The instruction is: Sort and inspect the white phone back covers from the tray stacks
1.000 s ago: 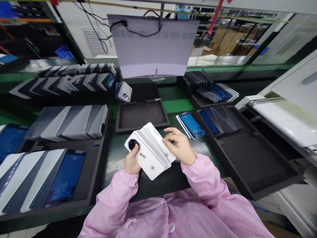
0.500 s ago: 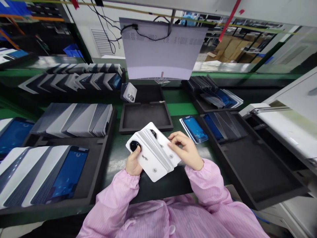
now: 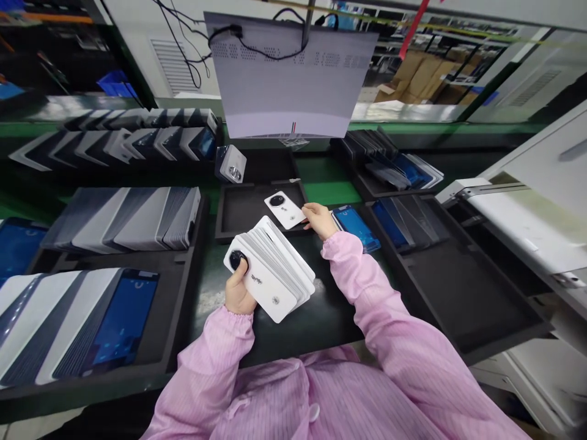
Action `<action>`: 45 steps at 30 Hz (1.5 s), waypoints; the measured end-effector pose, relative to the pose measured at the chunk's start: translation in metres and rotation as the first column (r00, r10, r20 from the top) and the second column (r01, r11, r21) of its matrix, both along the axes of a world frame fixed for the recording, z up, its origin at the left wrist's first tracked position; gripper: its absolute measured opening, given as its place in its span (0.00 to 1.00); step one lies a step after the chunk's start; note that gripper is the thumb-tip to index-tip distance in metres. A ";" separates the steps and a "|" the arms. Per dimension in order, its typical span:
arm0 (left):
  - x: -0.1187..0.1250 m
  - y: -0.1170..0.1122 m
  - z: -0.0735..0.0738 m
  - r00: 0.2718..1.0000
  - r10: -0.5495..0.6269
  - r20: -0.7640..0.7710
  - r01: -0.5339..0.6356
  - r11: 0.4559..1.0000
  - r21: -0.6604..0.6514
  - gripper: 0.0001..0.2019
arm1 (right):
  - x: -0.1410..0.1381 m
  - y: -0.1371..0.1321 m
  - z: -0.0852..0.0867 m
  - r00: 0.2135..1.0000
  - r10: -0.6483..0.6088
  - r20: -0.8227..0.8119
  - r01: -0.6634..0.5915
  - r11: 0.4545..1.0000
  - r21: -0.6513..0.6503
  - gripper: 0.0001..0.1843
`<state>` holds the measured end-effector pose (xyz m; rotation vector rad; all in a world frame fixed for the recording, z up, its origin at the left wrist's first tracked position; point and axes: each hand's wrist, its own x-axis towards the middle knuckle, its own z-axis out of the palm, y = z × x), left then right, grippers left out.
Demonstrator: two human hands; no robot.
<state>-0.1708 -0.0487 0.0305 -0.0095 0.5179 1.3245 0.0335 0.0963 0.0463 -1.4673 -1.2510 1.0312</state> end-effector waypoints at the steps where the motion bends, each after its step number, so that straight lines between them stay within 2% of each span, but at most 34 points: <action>1: -0.001 0.000 0.000 1.000 0.006 0.007 -0.006 1.000 -0.004 0.09 | 0.001 -0.007 -0.001 1.000 -0.023 0.017 0.022 0.999 0.041 0.12; 4: -0.002 0.002 0.002 0.999 0.028 0.029 -0.027 0.999 -0.033 0.11 | 0.004 -0.047 0.001 0.999 -0.019 0.039 0.010 0.974 0.225 0.16; 5: -0.002 0.002 0.002 0.999 0.038 0.031 -0.036 0.998 -0.045 0.12 | 0.003 -0.063 0.001 0.997 0.072 0.012 -0.073 0.967 0.246 0.16; 6: -0.003 0.003 0.002 0.999 0.043 0.031 -0.041 0.998 -0.056 0.13 | 0.000 -0.080 0.001 0.972 0.224 -0.065 -0.208 0.958 0.196 0.18; 7: -0.002 0.003 0.002 0.999 0.043 0.028 -0.041 0.997 -0.063 0.13 | -0.003 -0.095 0.000 0.910 0.364 -0.197 -0.344 0.930 0.127 0.22; 8: -0.002 0.004 0.002 0.999 0.035 0.022 -0.034 0.997 -0.068 0.13 | -0.006 -0.109 -0.001 0.821 0.468 -0.327 -0.472 0.878 0.071 0.27; 9: -0.002 0.005 0.002 1.000 0.020 0.014 -0.019 0.997 -0.074 0.13 | -0.009 -0.120 -0.004 0.739 0.516 -0.434 -0.556 0.830 0.040 0.29; 11: 0.000 0.006 0.000 1.000 -0.011 -0.008 0.010 0.996 -0.088 0.13 | -0.013 -0.133 -0.008 0.613 0.508 -0.605 -0.647 0.763 -0.014 0.31; 13: 0.002 0.007 0.000 0.999 -0.018 -0.046 0.013 0.995 -0.100 0.13 | -0.013 -0.137 -0.012 0.550 0.441 -0.710 -0.683 0.726 -0.078 0.30; 16: 0.004 0.008 0.001 0.992 -0.013 -0.125 -0.003 0.993 -0.122 0.14 | -0.010 -0.135 -0.011 0.541 0.360 -0.760 -0.685 0.713 -0.150 0.31; 20: 0.006 0.009 0.002 0.971 -0.015 -0.237 -0.028 0.984 -0.175 0.11 | -0.007 -0.135 -0.008 0.558 0.339 -0.757 -0.658 0.737 -0.155 0.34; 26: 0.007 0.010 -0.004 0.925 0.018 -0.380 -0.074 0.988 -0.134 0.10 | 0.001 -0.134 -0.009 0.571 0.306 -0.761 -0.616 0.773 -0.152 0.32; 31: 0.005 0.012 -0.003 0.948 -0.035 -0.316 -0.035 0.977 -0.212 0.13 | 0.005 -0.133 -0.008 0.553 0.280 -0.785 -0.631 0.756 -0.176 0.29; 35: 0.004 0.013 0.001 0.965 -0.080 -0.250 0.012 0.964 -0.264 0.15 | 0.005 -0.132 -0.008 0.542 0.257 -0.800 -0.615 0.770 -0.169 0.28; 39: 0.003 0.012 0.004 0.969 -0.097 -0.226 0.038 0.966 -0.255 0.17 | 0.006 -0.131 -0.013 0.530 0.287 -0.798 -0.609 0.783 -0.122 0.25; 45: 0.007 0.011 0.011 0.986 -0.086 -0.145 0.042 0.957 -0.286 0.18 | 0.008 -0.130 -0.016 0.541 0.343 -0.768 -0.610 0.789 -0.078 0.31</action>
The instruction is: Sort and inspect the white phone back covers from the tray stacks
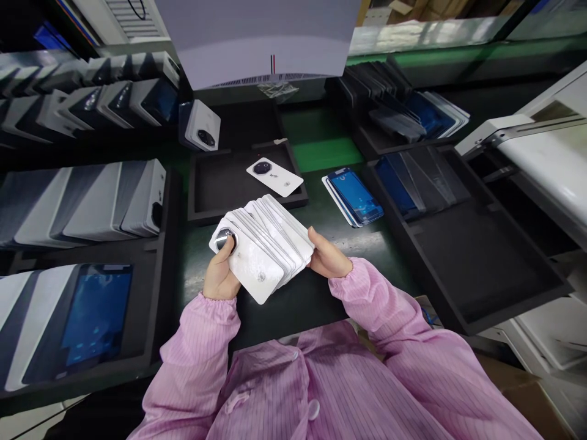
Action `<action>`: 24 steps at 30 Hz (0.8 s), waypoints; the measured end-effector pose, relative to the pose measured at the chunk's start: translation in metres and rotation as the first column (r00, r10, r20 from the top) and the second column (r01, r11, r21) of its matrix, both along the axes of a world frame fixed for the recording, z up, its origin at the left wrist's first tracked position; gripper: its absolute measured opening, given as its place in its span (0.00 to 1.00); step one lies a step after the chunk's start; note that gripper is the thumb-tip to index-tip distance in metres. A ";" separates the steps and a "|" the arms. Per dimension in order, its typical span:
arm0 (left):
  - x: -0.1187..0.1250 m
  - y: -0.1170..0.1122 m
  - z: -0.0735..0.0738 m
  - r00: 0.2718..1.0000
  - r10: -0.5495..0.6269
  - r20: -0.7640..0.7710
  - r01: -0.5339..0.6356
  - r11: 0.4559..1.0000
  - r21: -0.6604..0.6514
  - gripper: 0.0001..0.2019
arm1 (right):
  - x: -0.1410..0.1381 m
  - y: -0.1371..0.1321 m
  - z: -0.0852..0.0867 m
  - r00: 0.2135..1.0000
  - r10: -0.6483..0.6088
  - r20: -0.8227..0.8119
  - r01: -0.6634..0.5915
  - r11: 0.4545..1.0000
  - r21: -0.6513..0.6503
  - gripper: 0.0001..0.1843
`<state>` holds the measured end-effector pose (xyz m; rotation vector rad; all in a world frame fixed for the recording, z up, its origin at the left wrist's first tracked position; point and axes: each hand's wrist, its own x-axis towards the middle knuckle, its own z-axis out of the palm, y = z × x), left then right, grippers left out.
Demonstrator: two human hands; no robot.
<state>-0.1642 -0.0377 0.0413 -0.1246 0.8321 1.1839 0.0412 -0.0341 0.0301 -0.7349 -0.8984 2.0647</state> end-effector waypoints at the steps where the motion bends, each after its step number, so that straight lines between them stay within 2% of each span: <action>1: 0.001 0.000 0.001 1.000 0.007 0.017 -0.007 1.000 -0.003 0.18 | 0.000 0.000 0.001 1.000 0.009 0.000 -0.009 1.000 0.005 0.33; 3: 0.002 0.000 0.001 0.998 0.022 0.051 -0.023 1.000 0.014 0.18 | 0.001 -0.002 0.003 0.999 0.032 -0.012 -0.032 0.999 0.019 0.35; 6: 0.002 -0.001 0.000 0.996 0.049 0.075 -0.054 0.997 0.059 0.18 | 0.001 -0.003 0.004 0.999 0.042 -0.018 -0.041 0.998 0.040 0.29; 9: 0.002 -0.001 -0.003 0.995 0.082 0.057 -0.086 0.993 0.080 0.18 | 0.003 -0.003 0.005 0.999 0.031 -0.011 -0.030 0.998 0.061 0.22; 15: -0.002 -0.004 -0.009 0.993 0.120 0.017 -0.121 0.980 0.159 0.17 | 0.007 -0.004 0.009 0.999 -0.010 0.044 0.004 0.993 0.119 0.20; 20: -0.004 -0.010 -0.015 0.985 0.125 -0.119 -0.085 0.951 0.298 0.12 | 0.007 -0.003 0.014 0.998 -0.013 0.069 -0.005 0.966 0.258 0.24; 22: -0.003 -0.014 -0.015 0.970 0.141 -0.197 -0.056 0.921 0.384 0.13 | 0.007 -0.003 0.014 0.991 0.011 0.131 -0.056 0.939 0.340 0.28; 24: 0.000 -0.018 -0.013 0.951 0.156 -0.265 -0.011 0.879 0.476 0.17 | 0.006 -0.005 0.014 0.973 -0.037 0.229 -0.070 0.895 0.441 0.33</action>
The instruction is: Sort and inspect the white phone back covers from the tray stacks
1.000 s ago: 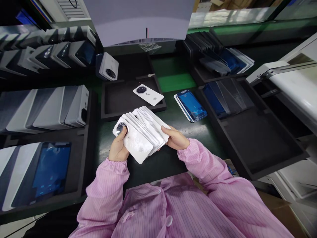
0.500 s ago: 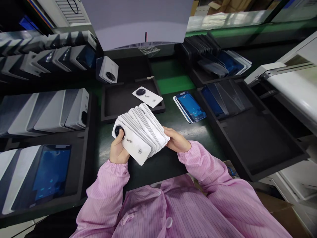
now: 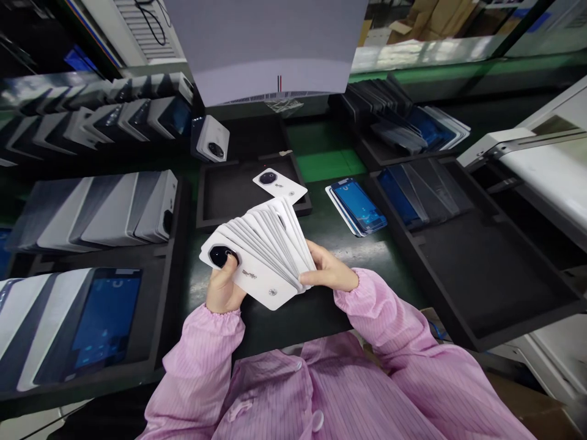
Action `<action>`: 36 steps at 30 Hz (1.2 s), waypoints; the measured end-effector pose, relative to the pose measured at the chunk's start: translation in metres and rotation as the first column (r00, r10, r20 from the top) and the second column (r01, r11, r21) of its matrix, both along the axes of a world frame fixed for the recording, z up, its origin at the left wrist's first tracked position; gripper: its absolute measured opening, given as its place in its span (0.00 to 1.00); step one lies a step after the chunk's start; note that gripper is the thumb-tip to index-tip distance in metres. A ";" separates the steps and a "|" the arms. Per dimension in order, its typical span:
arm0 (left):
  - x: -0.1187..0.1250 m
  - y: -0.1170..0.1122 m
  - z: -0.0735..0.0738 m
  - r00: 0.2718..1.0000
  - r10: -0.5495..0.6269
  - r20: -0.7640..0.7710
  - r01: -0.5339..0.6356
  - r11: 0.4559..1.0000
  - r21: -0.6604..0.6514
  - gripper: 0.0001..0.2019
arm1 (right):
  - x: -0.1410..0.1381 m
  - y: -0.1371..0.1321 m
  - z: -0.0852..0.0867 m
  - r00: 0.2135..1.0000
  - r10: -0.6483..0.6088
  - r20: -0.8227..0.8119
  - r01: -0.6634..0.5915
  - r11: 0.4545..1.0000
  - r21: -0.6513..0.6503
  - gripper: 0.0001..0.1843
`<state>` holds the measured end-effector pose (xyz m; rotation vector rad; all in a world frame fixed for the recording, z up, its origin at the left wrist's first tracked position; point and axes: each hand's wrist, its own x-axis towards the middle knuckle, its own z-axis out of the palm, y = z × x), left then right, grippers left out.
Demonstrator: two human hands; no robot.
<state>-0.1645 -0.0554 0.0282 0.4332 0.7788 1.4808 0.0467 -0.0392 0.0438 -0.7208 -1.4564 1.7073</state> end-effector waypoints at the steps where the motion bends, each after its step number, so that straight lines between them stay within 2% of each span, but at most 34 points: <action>1: 0.001 -0.002 0.001 0.999 -0.006 -0.036 0.008 0.999 0.046 0.19 | -0.001 -0.001 -0.001 0.998 -0.038 0.052 0.035 0.997 0.064 0.36; 3: 0.002 -0.004 0.003 0.996 -0.014 -0.092 0.024 0.993 0.113 0.23 | -0.003 -0.003 -0.005 0.985 -0.123 0.125 0.101 0.980 0.171 0.37; 6: 0.001 -0.006 0.005 0.990 0.004 -0.143 0.020 0.986 0.163 0.30 | -0.004 -0.005 -0.012 0.970 -0.169 0.175 0.126 0.964 0.233 0.35; 13: -0.003 -0.009 0.004 0.983 0.038 -0.181 -0.012 0.990 0.141 0.36 | -0.005 -0.007 -0.012 0.963 -0.196 0.185 0.132 0.941 0.311 0.34; 17: -0.001 -0.009 0.007 0.991 -0.002 -0.131 0.016 0.994 0.106 0.35 | -0.004 -0.005 -0.011 0.968 -0.173 0.182 0.111 0.944 0.310 0.34; 24: 0.002 -0.006 0.010 0.995 -0.102 0.003 0.102 0.995 -0.010 0.27 | -0.001 -0.003 -0.004 0.976 -0.077 0.204 0.031 0.974 0.223 0.37; 26: 0.003 -0.004 0.007 0.989 -0.140 0.046 0.143 0.987 -0.073 0.24 | 0.000 -0.002 -0.002 0.961 -0.115 0.251 0.067 0.979 0.192 0.33; 27: 0.004 -0.004 0.005 0.985 -0.162 0.067 0.168 0.980 -0.102 0.23 | 0.000 -0.002 -0.001 0.949 -0.181 0.260 0.132 0.972 0.193 0.31; 29: 0.007 -0.004 0.002 0.975 -0.197 0.100 0.211 0.966 -0.150 0.21 | 0.000 -0.002 -0.001 0.898 -0.381 0.222 0.327 0.913 0.242 0.27; 31: 0.010 -0.005 -0.001 0.971 -0.214 0.111 0.231 0.955 -0.184 0.21 | 0.001 -0.001 0.000 0.816 -0.560 0.142 0.496 0.806 0.324 0.20; 33: 0.015 -0.008 -0.002 0.968 -0.229 0.100 0.245 0.951 -0.191 0.24 | 0.002 -0.001 0.001 0.764 -0.634 0.118 0.548 0.735 0.400 0.11; 36: 0.022 -0.012 -0.001 0.962 -0.268 0.053 0.272 0.954 -0.128 0.27 | 0.003 0.000 0.004 0.733 -0.659 0.167 0.531 0.709 0.465 0.04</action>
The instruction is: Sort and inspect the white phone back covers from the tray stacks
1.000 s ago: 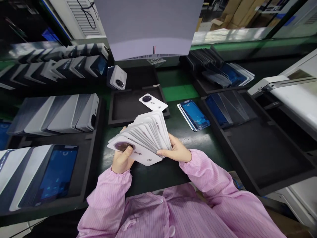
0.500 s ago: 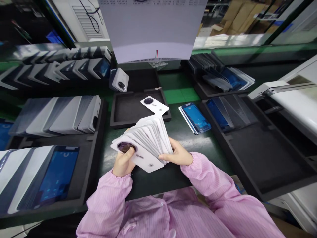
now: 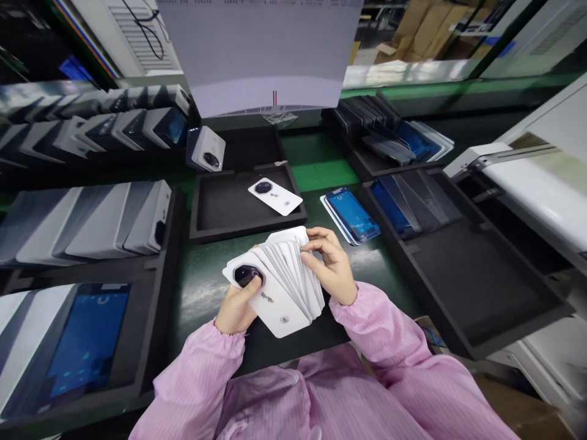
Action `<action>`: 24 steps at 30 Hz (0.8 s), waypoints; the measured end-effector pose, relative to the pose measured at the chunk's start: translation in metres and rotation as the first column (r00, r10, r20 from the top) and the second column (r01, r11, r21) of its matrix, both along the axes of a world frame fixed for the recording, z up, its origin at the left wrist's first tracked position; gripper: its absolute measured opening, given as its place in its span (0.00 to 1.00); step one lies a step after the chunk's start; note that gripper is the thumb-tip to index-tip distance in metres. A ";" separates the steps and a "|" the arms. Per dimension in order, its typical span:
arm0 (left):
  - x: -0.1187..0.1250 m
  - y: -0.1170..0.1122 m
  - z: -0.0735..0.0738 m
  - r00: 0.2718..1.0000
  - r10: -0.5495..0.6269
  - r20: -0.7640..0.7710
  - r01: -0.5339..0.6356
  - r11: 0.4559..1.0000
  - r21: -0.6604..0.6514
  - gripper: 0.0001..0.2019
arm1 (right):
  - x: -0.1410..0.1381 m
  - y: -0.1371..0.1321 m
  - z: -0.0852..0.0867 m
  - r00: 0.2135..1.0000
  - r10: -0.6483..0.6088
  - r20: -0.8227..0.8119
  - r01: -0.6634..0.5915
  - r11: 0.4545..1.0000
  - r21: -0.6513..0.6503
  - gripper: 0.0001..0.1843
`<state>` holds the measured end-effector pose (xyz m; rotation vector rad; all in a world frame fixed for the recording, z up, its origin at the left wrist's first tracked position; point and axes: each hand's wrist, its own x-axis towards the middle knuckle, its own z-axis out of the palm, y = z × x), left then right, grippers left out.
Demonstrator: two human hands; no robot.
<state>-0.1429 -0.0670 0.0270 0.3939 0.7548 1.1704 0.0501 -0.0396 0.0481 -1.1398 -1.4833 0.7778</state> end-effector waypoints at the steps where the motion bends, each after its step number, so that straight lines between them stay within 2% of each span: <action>1: 0.002 -0.001 0.000 1.000 -0.013 -0.010 0.013 0.999 0.030 0.28 | 0.001 0.000 0.001 1.000 -0.009 0.016 0.009 1.000 -0.004 0.04; 7: 0.006 -0.002 0.001 0.996 -0.067 -0.054 0.071 0.994 0.077 0.30 | 0.005 0.000 0.004 1.000 -0.024 0.003 0.025 0.997 -0.076 0.04; 14: 0.009 -0.003 -0.002 0.995 -0.083 -0.058 0.086 0.995 0.048 0.30 | 0.005 0.000 0.007 0.999 -0.045 0.019 0.046 0.998 -0.050 0.01; 24: 0.006 -0.002 -0.006 0.998 -0.031 -0.048 0.035 0.995 0.098 0.27 | 0.007 0.000 0.012 0.994 -0.009 0.112 0.023 0.992 -0.123 0.03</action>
